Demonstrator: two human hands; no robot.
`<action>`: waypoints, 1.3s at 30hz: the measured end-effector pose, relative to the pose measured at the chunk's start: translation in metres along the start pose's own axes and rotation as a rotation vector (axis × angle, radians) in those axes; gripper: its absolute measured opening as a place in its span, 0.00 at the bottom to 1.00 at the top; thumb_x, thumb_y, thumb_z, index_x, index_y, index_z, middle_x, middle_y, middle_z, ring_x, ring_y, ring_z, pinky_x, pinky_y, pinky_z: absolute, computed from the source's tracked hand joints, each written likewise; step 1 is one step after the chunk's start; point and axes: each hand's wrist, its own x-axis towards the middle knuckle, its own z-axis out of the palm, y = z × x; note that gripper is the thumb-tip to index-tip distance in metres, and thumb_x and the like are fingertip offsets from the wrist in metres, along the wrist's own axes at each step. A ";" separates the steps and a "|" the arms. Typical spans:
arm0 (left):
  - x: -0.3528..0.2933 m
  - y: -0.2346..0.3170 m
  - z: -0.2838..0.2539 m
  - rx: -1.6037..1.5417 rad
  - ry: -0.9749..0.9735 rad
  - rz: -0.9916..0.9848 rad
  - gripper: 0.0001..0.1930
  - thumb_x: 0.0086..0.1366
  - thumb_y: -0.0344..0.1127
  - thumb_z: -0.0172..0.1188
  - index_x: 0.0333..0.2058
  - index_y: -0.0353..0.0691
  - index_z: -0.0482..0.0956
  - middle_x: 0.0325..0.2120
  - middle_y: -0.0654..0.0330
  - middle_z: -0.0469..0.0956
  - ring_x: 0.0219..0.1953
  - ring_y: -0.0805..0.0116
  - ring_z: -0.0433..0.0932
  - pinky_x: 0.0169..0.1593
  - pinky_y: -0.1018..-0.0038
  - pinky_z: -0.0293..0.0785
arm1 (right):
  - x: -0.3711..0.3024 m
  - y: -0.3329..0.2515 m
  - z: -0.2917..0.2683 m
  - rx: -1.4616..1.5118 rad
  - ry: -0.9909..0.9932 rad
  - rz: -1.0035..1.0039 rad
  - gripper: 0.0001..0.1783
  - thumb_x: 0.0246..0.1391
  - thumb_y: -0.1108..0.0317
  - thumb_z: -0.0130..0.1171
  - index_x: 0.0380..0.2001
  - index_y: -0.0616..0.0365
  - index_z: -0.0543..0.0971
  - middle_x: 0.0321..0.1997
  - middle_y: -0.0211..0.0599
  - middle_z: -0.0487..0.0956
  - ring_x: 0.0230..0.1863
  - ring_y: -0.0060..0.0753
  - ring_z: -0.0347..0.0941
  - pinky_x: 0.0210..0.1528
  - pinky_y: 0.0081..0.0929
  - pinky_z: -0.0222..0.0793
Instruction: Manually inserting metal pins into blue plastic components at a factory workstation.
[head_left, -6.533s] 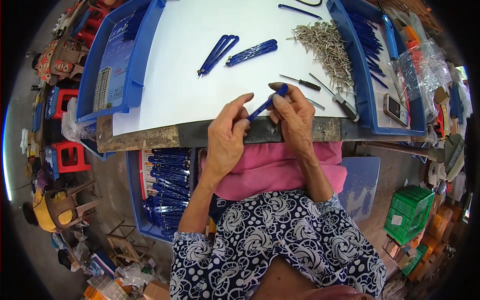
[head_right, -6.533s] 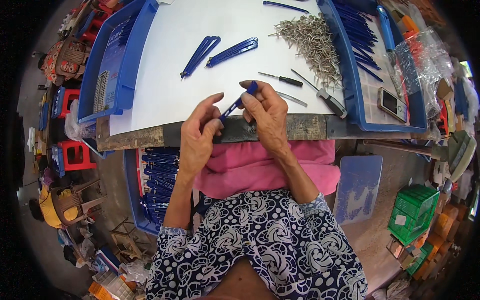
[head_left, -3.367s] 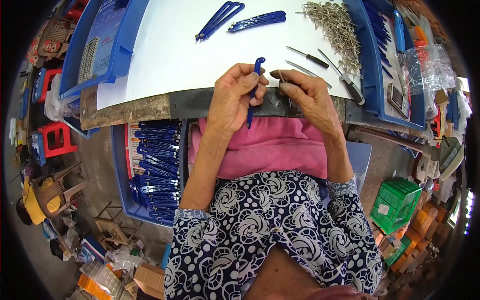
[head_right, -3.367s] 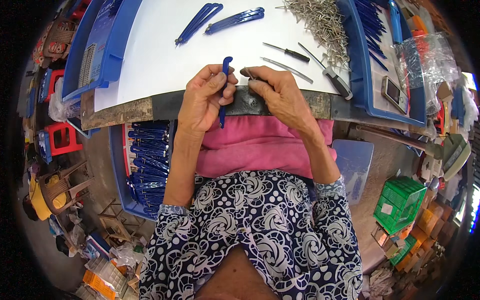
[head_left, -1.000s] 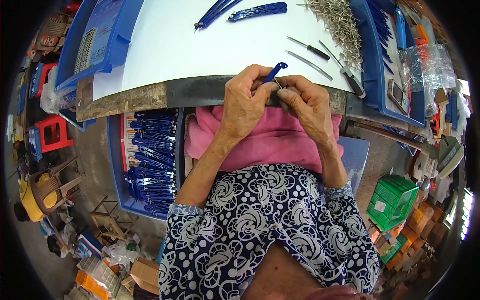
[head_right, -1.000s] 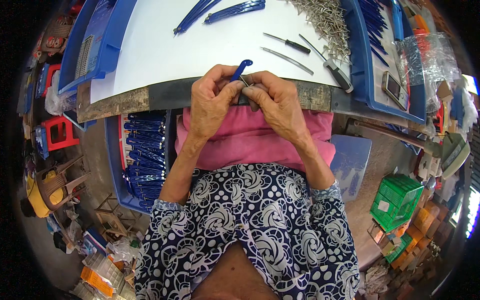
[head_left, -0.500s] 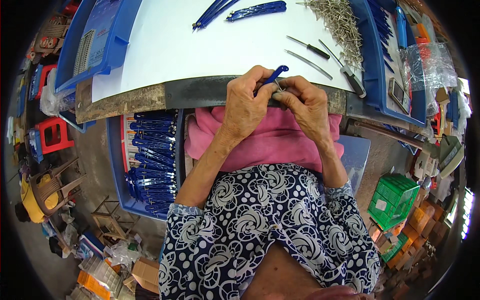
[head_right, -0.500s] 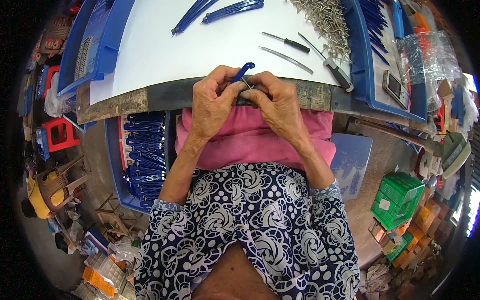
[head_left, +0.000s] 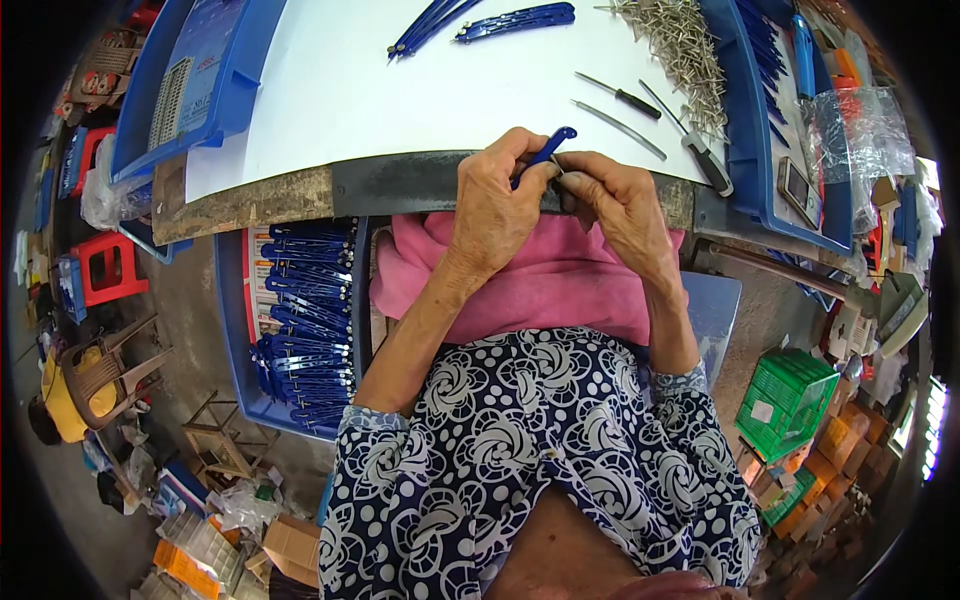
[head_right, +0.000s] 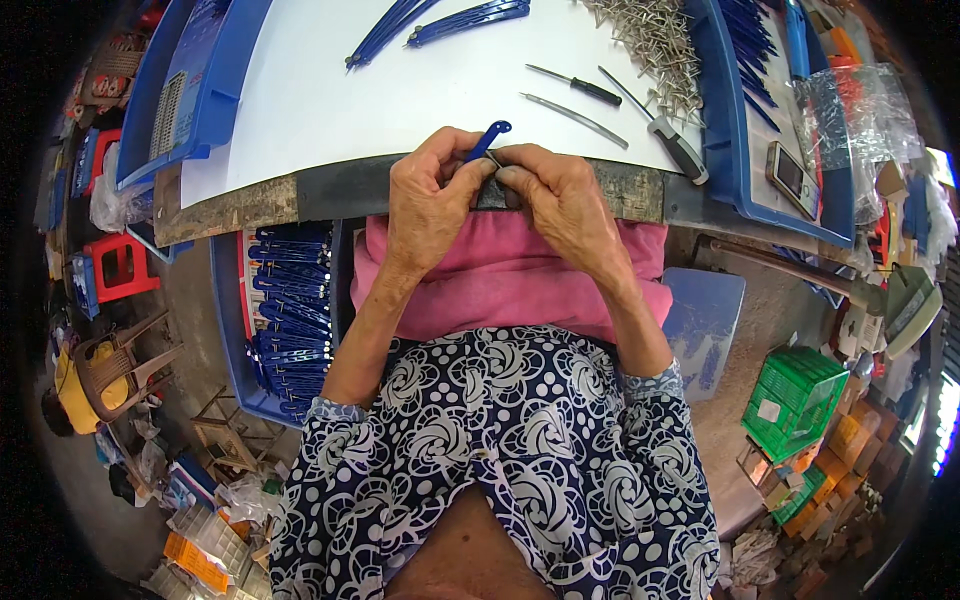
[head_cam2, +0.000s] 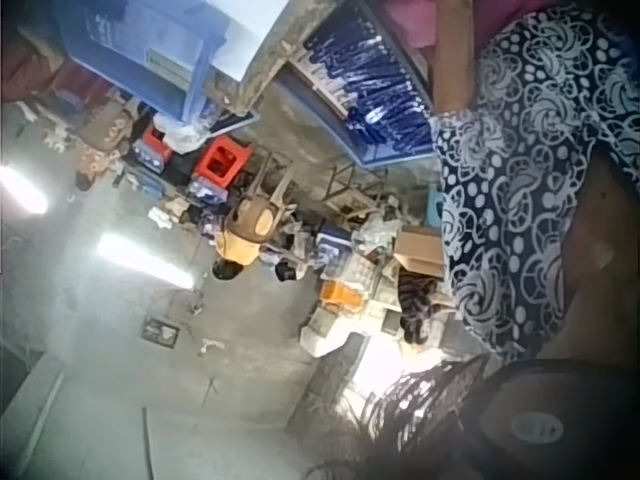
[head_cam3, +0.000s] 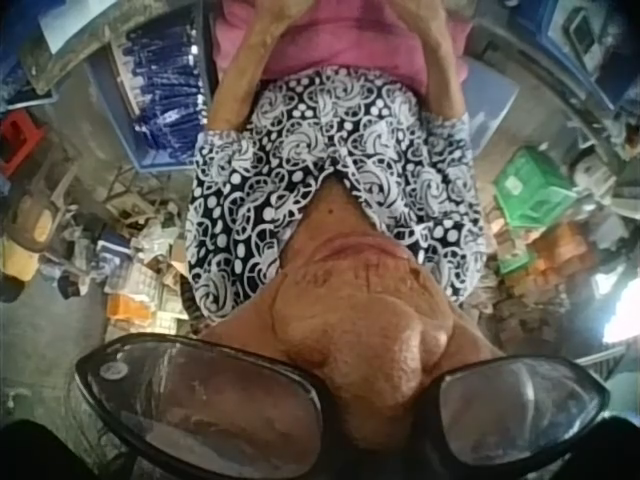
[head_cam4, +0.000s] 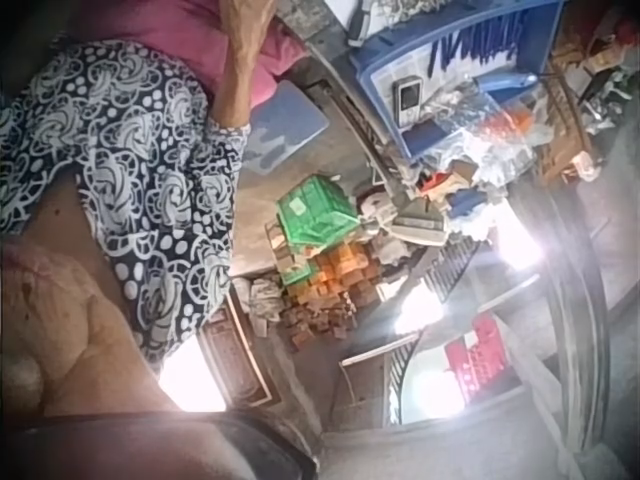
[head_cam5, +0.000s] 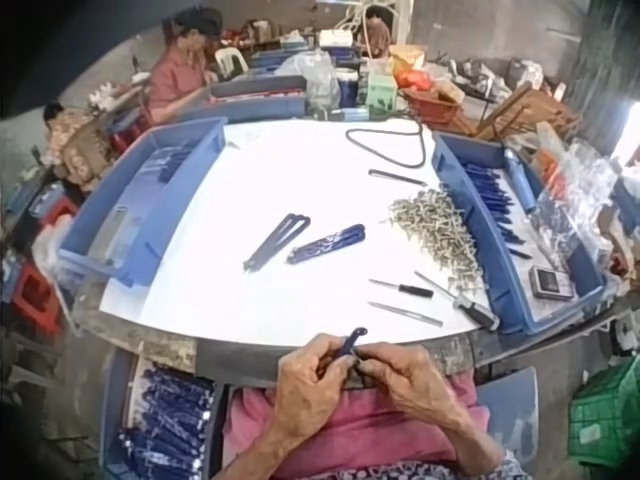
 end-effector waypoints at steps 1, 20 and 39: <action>0.000 -0.001 0.000 0.000 0.002 0.000 0.07 0.56 0.23 0.53 0.34 0.30 0.73 0.18 0.70 0.71 0.20 0.87 0.64 0.22 0.88 0.61 | 0.000 -0.002 0.000 0.016 -0.010 0.063 0.09 0.50 0.74 0.50 0.35 0.65 0.74 0.16 0.27 0.69 0.19 0.13 0.60 0.21 0.15 0.58; 0.002 -0.003 -0.003 0.020 -0.047 0.006 0.05 0.55 0.24 0.53 0.32 0.31 0.73 0.17 0.69 0.70 0.19 0.87 0.64 0.22 0.87 0.60 | 0.001 -0.008 0.001 0.163 -0.014 0.165 0.07 0.51 0.75 0.52 0.33 0.67 0.74 0.18 0.27 0.71 0.15 0.12 0.62 0.16 0.10 0.58; 0.002 -0.002 -0.001 -0.052 -0.041 -0.024 0.05 0.55 0.23 0.53 0.32 0.31 0.73 0.16 0.69 0.69 0.19 0.87 0.64 0.21 0.87 0.59 | 0.004 -0.004 -0.001 -0.026 0.017 0.159 0.09 0.51 0.72 0.52 0.35 0.67 0.74 0.19 0.28 0.71 0.15 0.13 0.63 0.17 0.10 0.60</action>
